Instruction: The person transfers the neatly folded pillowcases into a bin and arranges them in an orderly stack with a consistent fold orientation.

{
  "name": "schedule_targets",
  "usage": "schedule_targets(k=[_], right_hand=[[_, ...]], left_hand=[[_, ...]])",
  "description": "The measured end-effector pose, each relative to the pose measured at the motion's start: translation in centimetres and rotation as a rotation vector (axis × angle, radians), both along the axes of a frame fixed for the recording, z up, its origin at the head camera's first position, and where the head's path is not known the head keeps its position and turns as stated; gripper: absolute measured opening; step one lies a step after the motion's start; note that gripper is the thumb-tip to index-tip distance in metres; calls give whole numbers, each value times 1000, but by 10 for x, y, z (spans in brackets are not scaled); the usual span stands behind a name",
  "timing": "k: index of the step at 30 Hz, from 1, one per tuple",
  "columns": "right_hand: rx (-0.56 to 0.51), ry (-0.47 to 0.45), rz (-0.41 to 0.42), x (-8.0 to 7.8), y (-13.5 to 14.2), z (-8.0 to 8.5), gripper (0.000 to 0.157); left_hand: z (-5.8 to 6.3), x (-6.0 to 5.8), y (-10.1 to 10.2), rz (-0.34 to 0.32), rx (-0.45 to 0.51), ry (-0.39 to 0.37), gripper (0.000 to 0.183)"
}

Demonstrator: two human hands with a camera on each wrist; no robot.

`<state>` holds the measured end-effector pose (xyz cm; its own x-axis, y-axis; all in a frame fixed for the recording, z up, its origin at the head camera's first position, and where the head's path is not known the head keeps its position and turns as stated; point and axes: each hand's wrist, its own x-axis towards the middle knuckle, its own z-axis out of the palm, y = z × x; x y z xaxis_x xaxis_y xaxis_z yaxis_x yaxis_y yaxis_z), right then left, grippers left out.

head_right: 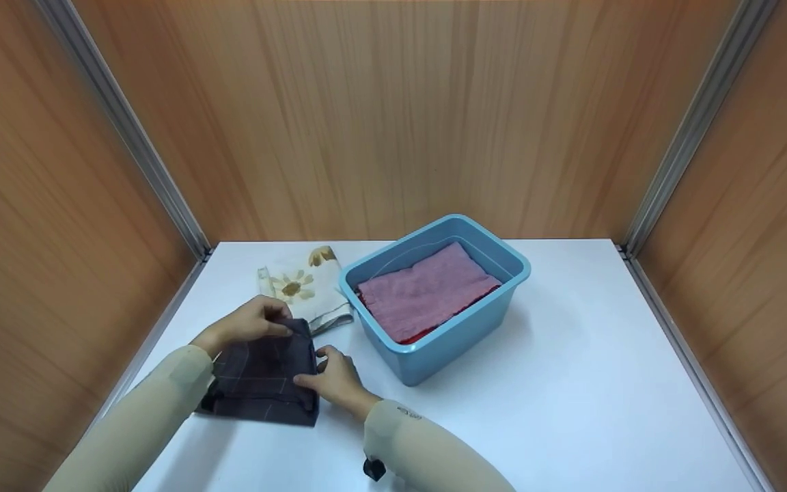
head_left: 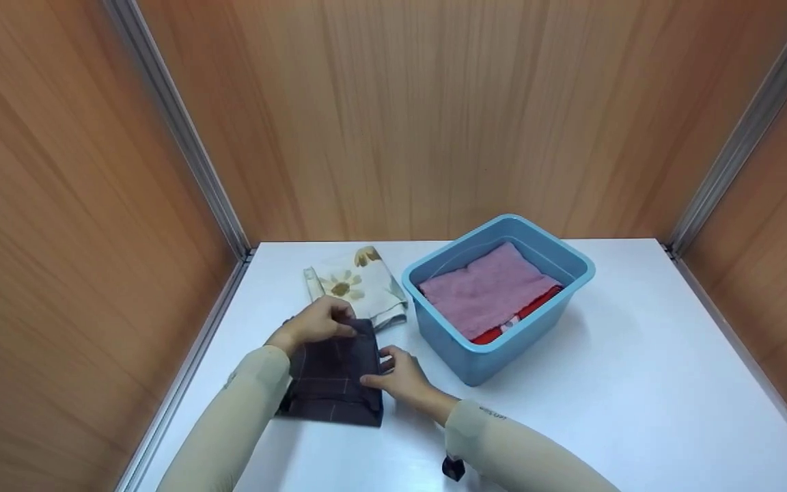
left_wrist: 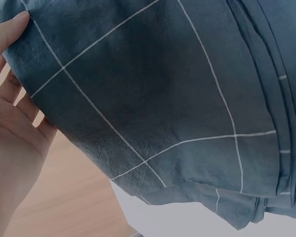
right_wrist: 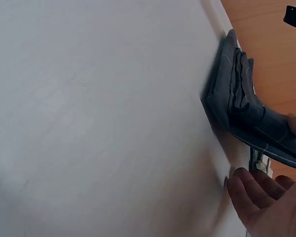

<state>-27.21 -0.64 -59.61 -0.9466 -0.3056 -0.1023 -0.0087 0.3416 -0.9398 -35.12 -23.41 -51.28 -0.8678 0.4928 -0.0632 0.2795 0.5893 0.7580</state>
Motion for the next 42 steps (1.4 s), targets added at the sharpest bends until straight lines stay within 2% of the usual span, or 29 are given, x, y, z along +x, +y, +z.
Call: schedule_targets(k=[3,9,15,20,24,29,32,36,42], right_hand=[[-3,-23,32,2,-4,-3,53],[-72,-38,71,5,-8,-6,47],[-88,89,30,3,0,-3,22],[-17,199,43,2,9,7,13],[23,238,63,3,15,16,9],[40,280,86,9,18,27,11],[48,321,101,13,21,33,14],[73,361,107,16,27,39,17],[108,379,103,18,34,50,16]], left_hand=[[0,0,-1,5,4,7,7],[1,-2,-1,-32,68,29,10],[3,-2,-1,-8,89,26,11],[3,-2,-1,0,115,0,16],[0,-2,-4,-26,121,-47,21],[-9,-4,-13,-90,71,-73,22],[-15,-3,-20,-103,24,-81,21],[-24,-1,-28,-82,-38,-111,25],[-36,6,-42,8,-140,-158,37]])
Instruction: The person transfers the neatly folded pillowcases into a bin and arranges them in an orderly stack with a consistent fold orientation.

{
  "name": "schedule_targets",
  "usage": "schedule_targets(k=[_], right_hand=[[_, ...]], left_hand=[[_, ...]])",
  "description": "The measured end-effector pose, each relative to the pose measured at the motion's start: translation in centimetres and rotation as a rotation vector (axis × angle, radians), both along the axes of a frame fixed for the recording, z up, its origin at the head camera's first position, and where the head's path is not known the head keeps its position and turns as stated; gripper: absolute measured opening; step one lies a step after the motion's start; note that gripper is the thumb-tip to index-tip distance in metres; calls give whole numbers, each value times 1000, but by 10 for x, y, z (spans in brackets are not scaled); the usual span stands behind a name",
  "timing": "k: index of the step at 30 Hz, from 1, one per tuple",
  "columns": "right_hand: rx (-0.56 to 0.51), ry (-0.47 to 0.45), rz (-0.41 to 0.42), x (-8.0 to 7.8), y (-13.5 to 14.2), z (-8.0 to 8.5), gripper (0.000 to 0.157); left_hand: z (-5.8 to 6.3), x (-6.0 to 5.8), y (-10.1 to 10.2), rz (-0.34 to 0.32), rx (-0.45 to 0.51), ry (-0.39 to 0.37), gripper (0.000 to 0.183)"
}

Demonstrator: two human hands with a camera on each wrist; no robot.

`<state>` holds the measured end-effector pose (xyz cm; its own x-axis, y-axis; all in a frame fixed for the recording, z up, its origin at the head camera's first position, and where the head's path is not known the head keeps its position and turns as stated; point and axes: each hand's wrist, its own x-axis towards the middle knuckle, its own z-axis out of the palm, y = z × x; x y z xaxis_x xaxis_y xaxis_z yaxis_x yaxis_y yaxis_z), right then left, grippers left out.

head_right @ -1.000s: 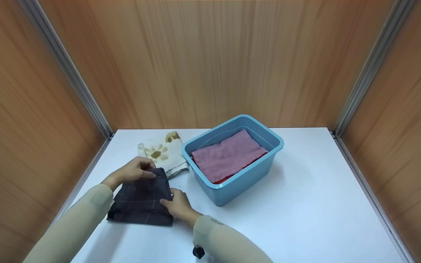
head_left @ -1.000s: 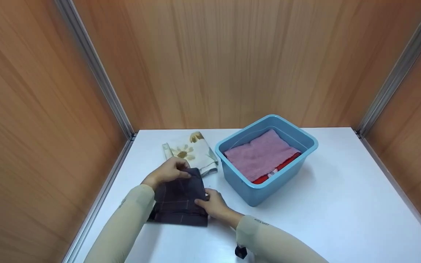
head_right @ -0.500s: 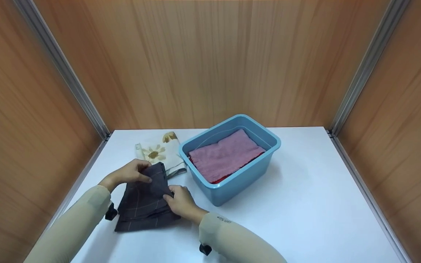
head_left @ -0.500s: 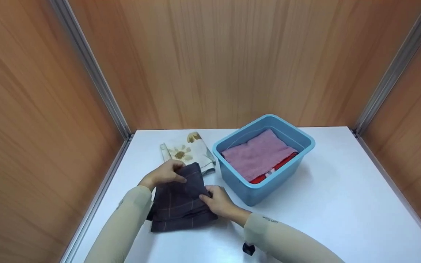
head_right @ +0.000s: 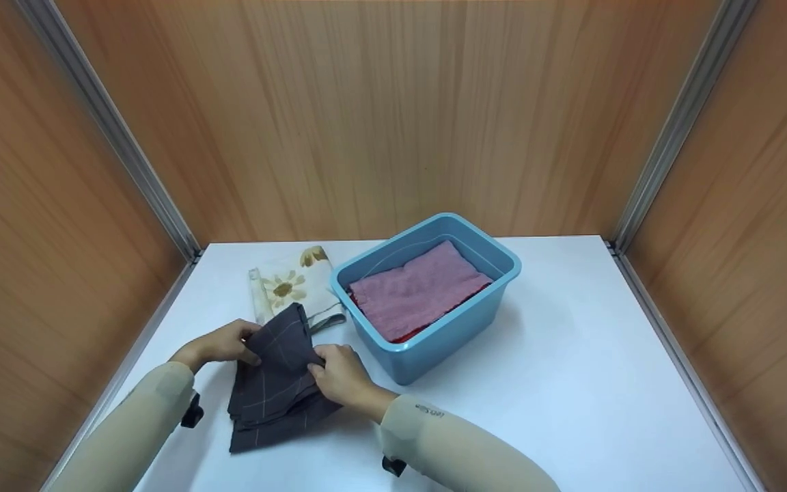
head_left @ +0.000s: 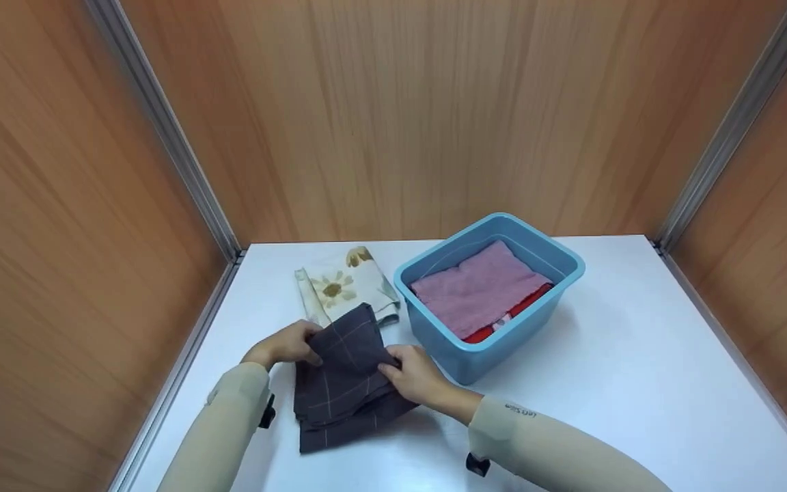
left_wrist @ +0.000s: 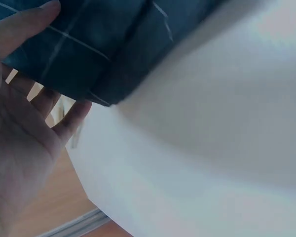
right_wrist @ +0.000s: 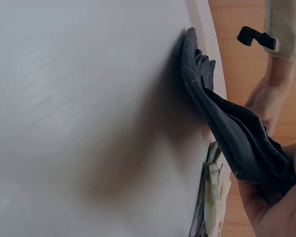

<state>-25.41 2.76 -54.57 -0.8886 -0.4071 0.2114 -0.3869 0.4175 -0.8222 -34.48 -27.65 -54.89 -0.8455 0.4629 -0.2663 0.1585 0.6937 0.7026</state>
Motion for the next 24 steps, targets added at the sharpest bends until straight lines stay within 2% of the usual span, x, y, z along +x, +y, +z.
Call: schedule_targets(k=[5,9,14,19,24], right_hand=[[16,5,-10,1,1,8,20],[23,12,-23,0,3,14,17],[13,31,-17,-1,8,26,17],[-7,18,-17,-3,14,41,10],[-48,-4,-10,-5,22,57,13]], left_hand=[[-6,4,-8,50,-28,-21,36],[-2,5,-13,60,-30,-33,25],[10,6,-17,27,13,-14,13],[24,2,-19,17,96,-7,17],[38,-4,-17,34,151,4,19]])
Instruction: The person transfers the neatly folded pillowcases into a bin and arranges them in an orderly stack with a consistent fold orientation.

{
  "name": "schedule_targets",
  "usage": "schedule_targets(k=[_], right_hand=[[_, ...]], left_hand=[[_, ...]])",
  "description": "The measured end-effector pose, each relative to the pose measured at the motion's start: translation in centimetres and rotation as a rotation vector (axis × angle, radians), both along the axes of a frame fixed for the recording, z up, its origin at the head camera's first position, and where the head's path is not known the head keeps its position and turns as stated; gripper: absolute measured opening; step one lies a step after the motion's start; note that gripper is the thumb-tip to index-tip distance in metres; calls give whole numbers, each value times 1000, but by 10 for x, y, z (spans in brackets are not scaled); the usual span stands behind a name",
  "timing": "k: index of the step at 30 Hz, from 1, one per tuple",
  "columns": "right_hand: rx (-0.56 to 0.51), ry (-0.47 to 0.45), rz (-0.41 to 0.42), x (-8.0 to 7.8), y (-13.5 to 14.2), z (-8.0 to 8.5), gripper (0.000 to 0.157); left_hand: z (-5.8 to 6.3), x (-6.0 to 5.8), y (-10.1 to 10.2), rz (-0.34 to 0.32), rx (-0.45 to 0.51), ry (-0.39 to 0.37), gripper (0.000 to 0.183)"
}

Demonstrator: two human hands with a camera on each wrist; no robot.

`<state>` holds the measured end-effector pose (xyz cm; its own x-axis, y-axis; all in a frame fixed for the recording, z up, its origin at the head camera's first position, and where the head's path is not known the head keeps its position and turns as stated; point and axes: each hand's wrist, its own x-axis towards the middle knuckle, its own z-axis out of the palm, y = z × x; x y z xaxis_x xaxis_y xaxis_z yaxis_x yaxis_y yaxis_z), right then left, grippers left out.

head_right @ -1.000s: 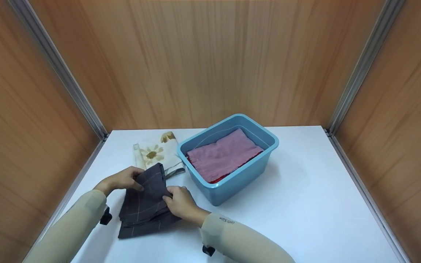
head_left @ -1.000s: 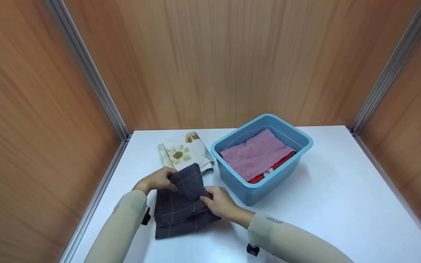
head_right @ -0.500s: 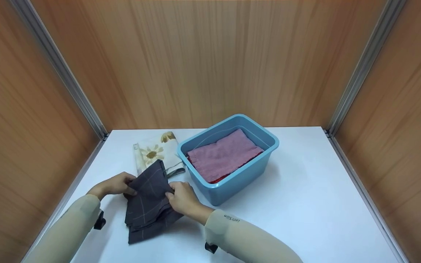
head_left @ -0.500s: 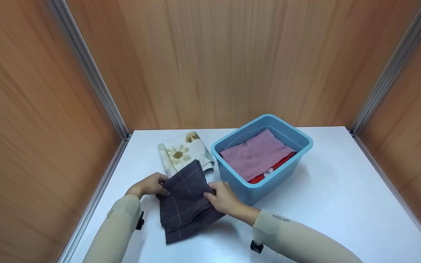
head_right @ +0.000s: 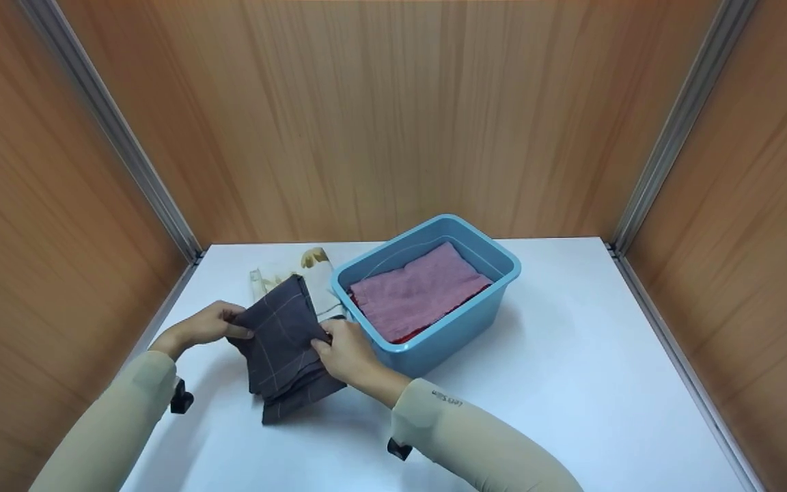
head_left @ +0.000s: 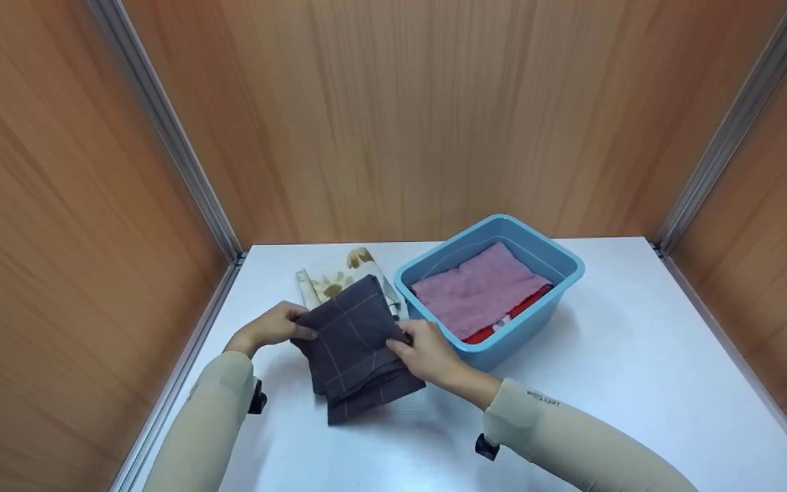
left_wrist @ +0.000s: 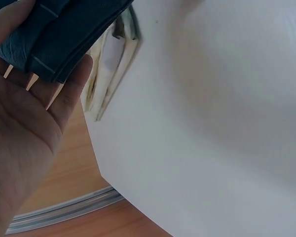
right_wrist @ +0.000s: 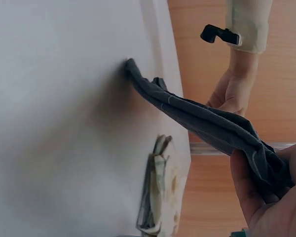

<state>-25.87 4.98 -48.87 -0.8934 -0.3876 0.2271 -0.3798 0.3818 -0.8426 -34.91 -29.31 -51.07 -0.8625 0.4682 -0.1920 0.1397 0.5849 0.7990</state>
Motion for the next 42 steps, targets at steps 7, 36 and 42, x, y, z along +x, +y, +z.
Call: schedule_targets(k=[7,36,42], right_hand=[[-43,-6,-53,-9,16,17,12],[-203,-200,-182,-37,85,53,22],[-267,-281,-189,-44,98,53,24]], left_hand=[[18,-11,12,28,61,35,18],[52,-17,74,190,442,25,12],[53,-15,89,248,470,2,11]])
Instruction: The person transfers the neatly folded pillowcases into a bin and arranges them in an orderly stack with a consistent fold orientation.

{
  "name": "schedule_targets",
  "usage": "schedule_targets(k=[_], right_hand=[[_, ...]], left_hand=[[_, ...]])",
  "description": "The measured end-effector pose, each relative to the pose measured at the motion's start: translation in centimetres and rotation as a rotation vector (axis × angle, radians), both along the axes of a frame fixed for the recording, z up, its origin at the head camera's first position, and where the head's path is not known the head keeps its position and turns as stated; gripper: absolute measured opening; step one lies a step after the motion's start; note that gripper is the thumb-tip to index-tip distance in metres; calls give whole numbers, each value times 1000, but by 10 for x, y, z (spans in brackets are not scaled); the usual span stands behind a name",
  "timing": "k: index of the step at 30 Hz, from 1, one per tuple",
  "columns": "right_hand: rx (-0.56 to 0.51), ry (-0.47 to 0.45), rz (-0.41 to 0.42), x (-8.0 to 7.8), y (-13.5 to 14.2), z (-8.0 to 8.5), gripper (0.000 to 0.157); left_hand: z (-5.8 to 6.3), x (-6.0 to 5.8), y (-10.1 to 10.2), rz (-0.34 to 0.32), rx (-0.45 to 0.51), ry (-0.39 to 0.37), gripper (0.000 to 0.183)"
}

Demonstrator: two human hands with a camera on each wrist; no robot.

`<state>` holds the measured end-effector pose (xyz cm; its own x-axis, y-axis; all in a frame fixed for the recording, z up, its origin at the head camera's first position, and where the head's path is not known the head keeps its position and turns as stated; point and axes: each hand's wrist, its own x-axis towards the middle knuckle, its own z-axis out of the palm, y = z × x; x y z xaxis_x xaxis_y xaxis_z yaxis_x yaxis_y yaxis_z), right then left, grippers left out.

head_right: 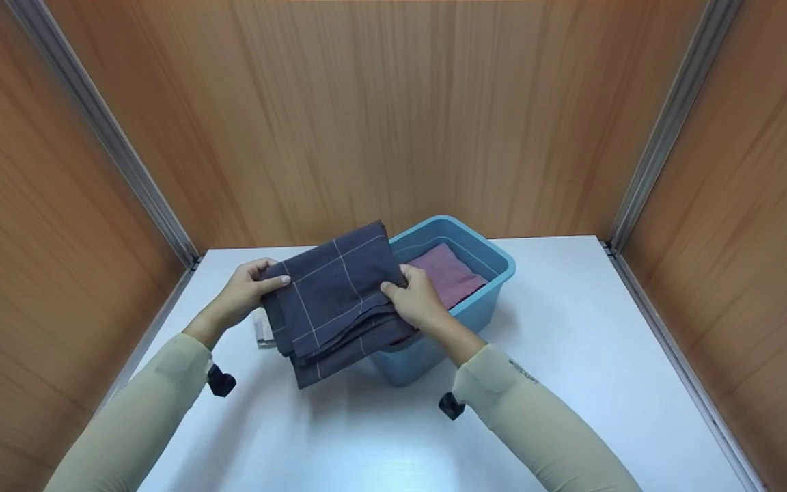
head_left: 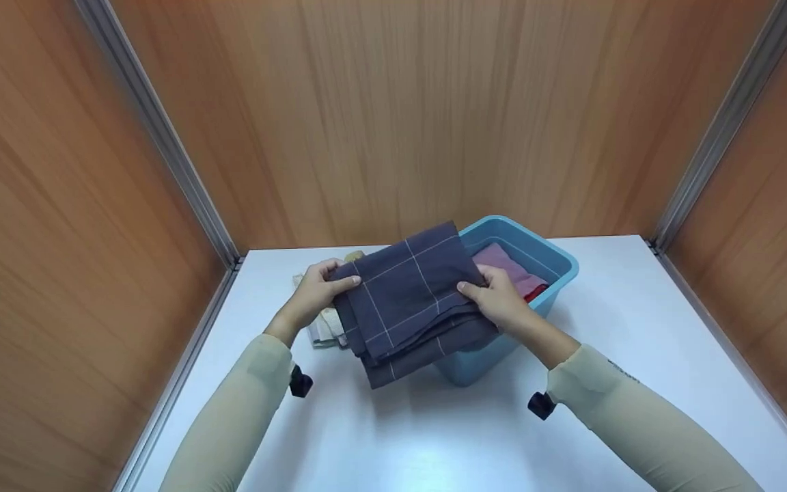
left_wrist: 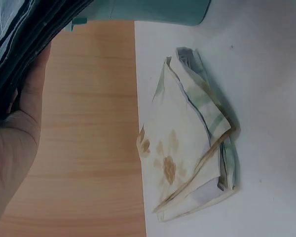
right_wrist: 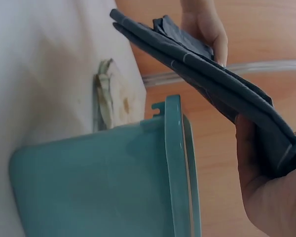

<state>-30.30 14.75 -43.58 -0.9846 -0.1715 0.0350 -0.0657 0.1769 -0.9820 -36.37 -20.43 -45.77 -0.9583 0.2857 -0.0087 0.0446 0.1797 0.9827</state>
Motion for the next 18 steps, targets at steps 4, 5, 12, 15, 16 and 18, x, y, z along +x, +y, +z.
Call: schedule_targets(k=[4,5,12,15,16,18], right_hand=[[-60,-66,-9,-4,8,0,25],[-68,-83,-14,-4,10,1,26],[-70,-175,-24,-10,26,8,37],[-97,-178,-6,-13,32,10,41],[-105,-184,2,-13,33,11,41],[-111,-193,13,-15,37,11,41]], left_hand=[[2,2,10,10,13,-30,12],[3,2,12,14,18,-39,12],[14,3,27,-8,49,-101,16],[17,3,32,-25,60,-114,22],[18,2,34,-33,60,-117,25],[19,2,37,-43,58,-122,31]])
